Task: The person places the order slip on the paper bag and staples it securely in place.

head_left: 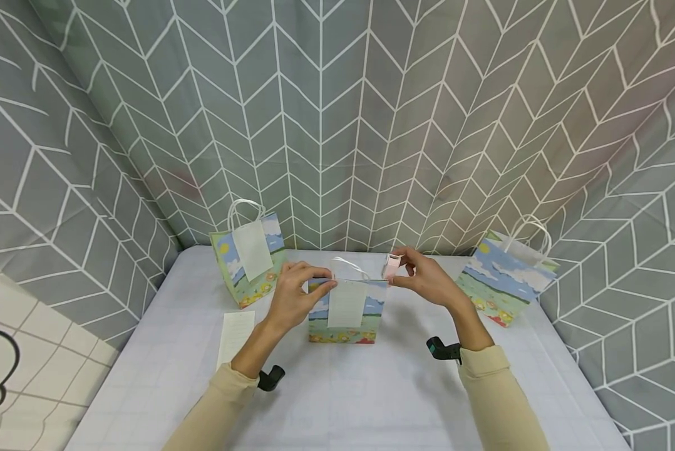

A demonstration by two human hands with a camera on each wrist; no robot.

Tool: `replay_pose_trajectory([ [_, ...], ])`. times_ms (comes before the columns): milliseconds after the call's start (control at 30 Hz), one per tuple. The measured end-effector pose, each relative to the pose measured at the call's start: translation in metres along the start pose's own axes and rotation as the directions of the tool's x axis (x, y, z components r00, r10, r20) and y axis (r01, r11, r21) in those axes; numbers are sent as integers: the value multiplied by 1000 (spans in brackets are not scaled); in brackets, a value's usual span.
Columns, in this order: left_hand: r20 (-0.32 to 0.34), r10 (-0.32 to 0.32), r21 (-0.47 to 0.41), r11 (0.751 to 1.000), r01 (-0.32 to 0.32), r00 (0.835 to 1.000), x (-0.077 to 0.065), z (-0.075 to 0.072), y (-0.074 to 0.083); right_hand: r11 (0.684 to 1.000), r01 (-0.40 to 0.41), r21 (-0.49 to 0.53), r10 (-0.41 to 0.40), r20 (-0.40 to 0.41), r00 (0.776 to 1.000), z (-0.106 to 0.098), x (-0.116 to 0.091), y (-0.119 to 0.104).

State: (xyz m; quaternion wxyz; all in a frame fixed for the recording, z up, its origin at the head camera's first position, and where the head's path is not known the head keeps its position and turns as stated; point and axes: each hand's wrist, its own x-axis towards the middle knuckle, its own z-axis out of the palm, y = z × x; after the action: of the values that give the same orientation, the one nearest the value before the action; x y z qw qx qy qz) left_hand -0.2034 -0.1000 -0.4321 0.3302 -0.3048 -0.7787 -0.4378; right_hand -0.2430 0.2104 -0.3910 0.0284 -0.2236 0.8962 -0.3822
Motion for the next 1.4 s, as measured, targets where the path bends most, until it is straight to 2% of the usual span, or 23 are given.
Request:
replay_pose_trajectory([
  [367,9,-23,-10,1000,23,1000,0,0,1,993,114,25,-111,-93,989,13,16,-37],
  [700,12,-27,13,1000,27,1000,0,0,2,978,199,58,-195,-72,978,19,17,-63],
  [867,21,-38,16,999,37,999,0,0,1,975,219,43,-216,-63,974,23,16,-72],
  [1400,7,-16,57,998,16,1000,2,-1,2,961,275,-11,-275,-29,961,29,9,-87],
])
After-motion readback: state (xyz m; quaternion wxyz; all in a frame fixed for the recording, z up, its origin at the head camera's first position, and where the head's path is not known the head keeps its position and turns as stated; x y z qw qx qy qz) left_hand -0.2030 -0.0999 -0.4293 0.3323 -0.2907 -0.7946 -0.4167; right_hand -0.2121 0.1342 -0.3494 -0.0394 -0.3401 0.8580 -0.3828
